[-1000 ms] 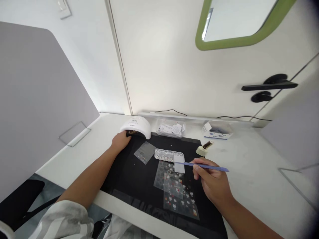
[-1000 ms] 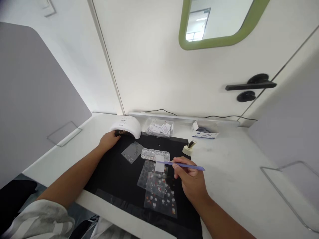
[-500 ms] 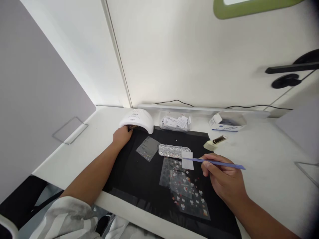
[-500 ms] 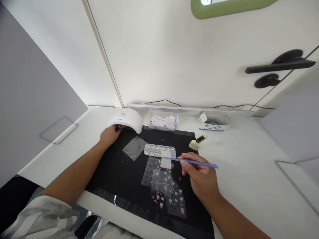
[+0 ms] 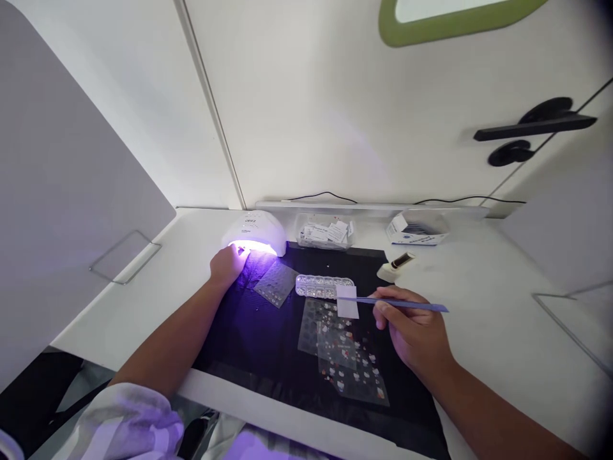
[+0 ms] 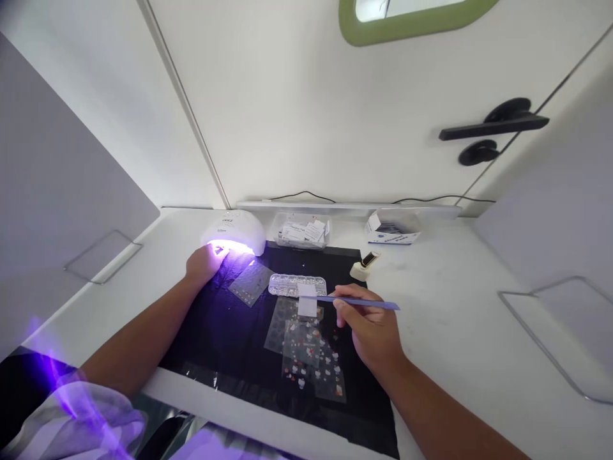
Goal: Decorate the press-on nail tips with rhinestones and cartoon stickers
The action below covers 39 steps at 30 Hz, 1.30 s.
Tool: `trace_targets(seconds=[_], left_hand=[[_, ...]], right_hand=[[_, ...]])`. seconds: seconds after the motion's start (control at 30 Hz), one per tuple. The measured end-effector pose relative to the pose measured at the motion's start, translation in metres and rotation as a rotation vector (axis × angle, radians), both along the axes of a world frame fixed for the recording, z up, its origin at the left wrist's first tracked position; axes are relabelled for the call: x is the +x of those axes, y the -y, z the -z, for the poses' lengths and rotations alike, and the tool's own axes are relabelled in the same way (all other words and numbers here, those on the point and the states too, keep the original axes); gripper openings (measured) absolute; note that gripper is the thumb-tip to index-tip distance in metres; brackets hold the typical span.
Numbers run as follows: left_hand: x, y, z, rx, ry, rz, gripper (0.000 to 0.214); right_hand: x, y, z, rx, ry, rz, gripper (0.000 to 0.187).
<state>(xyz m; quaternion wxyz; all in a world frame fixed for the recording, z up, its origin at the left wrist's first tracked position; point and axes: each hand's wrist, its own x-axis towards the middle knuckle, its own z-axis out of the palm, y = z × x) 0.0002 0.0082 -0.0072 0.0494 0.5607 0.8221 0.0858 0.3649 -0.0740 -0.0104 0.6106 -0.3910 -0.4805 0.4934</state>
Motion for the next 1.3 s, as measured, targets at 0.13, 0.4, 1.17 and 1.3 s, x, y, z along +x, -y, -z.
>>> trace_targets(seconds=[0.13,0.4,1.17,1.3], left_hand=[[0.003,0.004,-0.006,-0.003,0.009,0.015,0.035],[-0.005,0.028,-0.014,-0.049,0.035,0.005,0.033],[-0.002,0.162,-0.015,0.065,0.494,0.542,0.015],[0.019,0.137,-0.013,-0.021,0.551,0.742,0.010]], right_hand=[[-0.002,0.001,-0.002,0.003,-0.025,-0.013,0.016],[0.000,-0.001,0.000,0.008,-0.039,-0.004,0.017],[-0.012,0.006,-0.004,-0.117,-0.136,-0.006,0.019],[-0.015,0.004,-0.007,-0.115,-0.110,0.036,0.017]])
